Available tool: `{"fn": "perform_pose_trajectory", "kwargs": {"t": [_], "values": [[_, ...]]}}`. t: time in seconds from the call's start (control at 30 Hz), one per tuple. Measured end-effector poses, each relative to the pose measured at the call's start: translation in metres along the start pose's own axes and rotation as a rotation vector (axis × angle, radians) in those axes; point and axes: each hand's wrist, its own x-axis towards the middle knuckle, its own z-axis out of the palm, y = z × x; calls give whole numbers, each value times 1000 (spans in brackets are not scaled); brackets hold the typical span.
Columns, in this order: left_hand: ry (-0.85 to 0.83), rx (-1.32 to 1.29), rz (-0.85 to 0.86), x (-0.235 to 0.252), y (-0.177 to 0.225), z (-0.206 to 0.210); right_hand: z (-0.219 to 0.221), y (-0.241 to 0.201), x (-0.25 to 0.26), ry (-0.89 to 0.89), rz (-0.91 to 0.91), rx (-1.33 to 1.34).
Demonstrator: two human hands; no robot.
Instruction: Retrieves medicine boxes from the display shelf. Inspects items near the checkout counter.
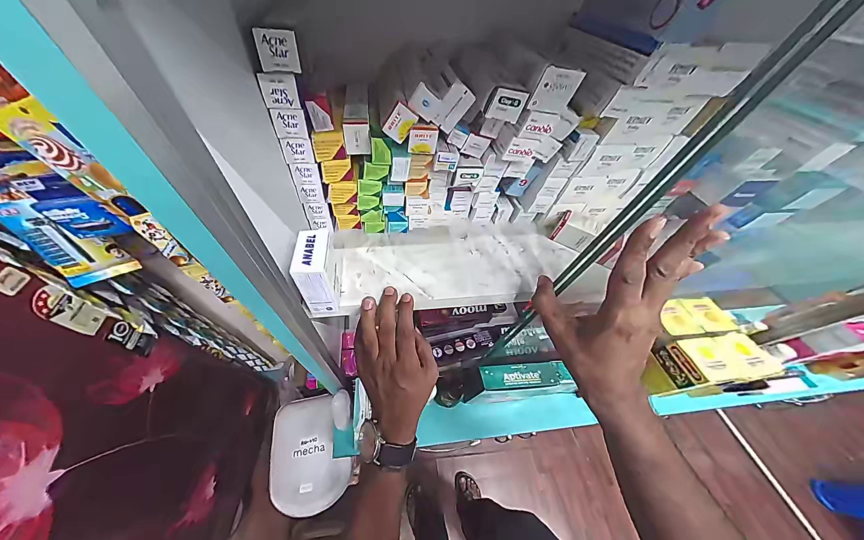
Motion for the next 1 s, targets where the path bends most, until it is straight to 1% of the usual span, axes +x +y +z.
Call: {"fn": "perform_pose_trajectory", "kwargs": {"t": [0.53, 1.0], "values": [[33, -8, 6, -1, -1, 5, 3, 4, -1, 18, -8, 34], [25, 12, 20, -1, 0, 4, 3, 3, -2, 27, -12, 40]]}}
